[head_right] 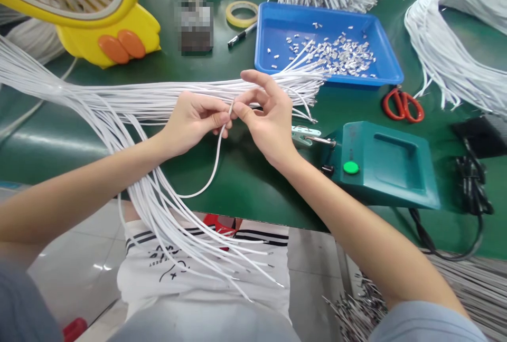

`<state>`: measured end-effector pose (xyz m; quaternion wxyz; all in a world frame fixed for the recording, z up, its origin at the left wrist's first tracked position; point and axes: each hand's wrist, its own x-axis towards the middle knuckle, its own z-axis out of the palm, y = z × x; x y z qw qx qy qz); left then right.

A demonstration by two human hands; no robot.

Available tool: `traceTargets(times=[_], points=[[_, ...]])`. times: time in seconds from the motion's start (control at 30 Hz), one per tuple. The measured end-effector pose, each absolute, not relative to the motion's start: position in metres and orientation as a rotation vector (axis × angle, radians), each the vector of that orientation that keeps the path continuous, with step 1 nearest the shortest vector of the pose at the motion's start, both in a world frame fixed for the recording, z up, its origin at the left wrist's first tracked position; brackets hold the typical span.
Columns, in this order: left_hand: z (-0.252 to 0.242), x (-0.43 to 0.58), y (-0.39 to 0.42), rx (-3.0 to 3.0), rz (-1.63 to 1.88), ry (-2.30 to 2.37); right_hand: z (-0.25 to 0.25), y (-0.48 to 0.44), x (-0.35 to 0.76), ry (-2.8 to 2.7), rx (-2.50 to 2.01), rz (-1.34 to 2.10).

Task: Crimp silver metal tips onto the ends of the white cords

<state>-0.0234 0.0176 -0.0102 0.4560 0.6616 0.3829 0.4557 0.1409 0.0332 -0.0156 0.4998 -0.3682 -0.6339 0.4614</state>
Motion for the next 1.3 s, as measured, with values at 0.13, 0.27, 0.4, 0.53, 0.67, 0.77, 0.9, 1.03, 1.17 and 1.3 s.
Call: traceTargets(times=[0.13, 0.27, 0.4, 0.53, 0.67, 0.77, 0.9, 1.03, 1.17, 1.3], points=[[-0.017, -0.025, 0.019, 1.828, 1.15, 1.018, -0.01, 0.033, 0.141, -1.46, -0.927, 1.194], [-0.022, -0.035, 0.027, 2.428, 1.324, 1.129, -0.002, 0.032, 0.141, -1.224, -0.953, 1.52], [-0.022, -0.046, 0.033, 2.78, 1.498, 1.101, 0.006, 0.028, 0.139, -0.855, -0.873, 2.109], [-0.018, -0.041, 0.031, 2.577, 1.547, 1.023, 0.01, 0.024, 0.136, -0.838, -0.816, 2.134], [-0.004, -0.031, 0.024, 1.707, 1.31, 1.032, 0.007, 0.024, 0.137, -1.252, -0.995, 1.469], [0.008, -0.029, 0.02, 1.161, 1.102, 0.929, 0.001, 0.026, 0.14, -1.647, -1.029, 0.805], [0.013, -0.03, 0.019, 0.938, 0.985, 0.853, -0.005, 0.032, 0.145, -2.005, -0.967, 0.217], [0.008, -0.031, 0.021, 0.916, 0.949, 0.793, -0.008, 0.037, 0.148, -2.169, -0.99, -0.098], [0.005, -0.032, 0.022, 0.902, 0.95, 0.792, -0.009, 0.039, 0.15, -2.232, -0.984, -0.218], [0.003, -0.032, 0.024, 0.896, 0.916, 0.784, -0.012, 0.039, 0.151, -2.214, -0.914, -0.193]])
